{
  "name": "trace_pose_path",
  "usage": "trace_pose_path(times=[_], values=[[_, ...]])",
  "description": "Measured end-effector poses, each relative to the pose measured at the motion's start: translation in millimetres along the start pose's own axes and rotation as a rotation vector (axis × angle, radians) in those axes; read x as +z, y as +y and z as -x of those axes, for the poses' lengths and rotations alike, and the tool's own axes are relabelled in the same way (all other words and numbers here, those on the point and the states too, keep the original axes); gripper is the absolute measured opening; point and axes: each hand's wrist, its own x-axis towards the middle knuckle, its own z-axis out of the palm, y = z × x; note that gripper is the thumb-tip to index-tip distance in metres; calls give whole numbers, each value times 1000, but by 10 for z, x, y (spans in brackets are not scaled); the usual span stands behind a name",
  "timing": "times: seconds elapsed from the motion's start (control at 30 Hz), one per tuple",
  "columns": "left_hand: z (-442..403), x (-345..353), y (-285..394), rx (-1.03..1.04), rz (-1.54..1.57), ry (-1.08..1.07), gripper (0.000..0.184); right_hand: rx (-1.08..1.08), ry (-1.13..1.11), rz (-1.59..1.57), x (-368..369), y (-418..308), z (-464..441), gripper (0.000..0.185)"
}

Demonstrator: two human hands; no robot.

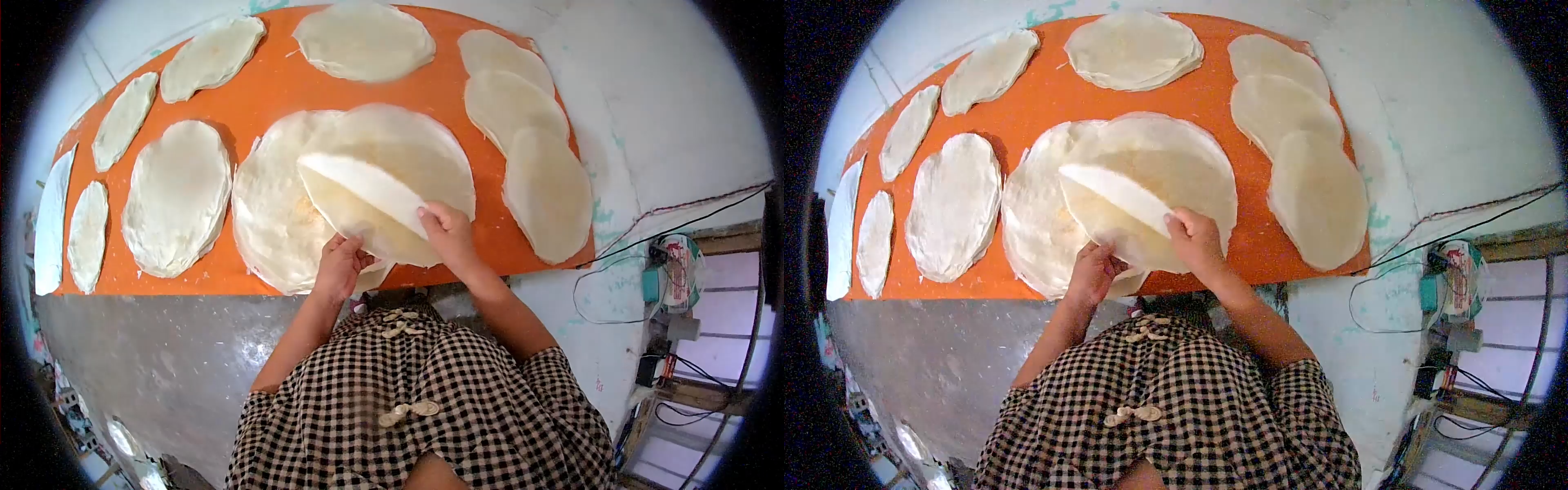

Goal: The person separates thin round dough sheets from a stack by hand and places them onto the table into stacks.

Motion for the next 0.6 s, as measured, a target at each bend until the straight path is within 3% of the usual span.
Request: trace_pose_path(times=[0.03,0.13,0.23,0.37,0.43,0.5,0.57,0.6], values=[[4,14,2,-7,-5,31,25,-22,48,48,-55,-107,-9,12],[-8,11,-35,-34,29,83,26,-646,212,449,-132,-281,-16,11],[-56,-99,-119,-78,65,79,30,-467,-122,421,39,0,199,12],[-27,-169,-169,-138,-27,106,35,-159,-74,237,22,-19,170,11],[-37,-176,-123,-173,-24,120,36,-65,-11,382,-209,22,-192,15],[-8,-32,-40,-182,23,141,36,-157,103,153,-589,-195,-563,15],[-70,-39,-77,-170,46,158,32,-302,264,359,-1032,-379,-863,15],[-88,-67,-102,-168,60,168,31,-249,346,507,-1216,-574,-942,13]])
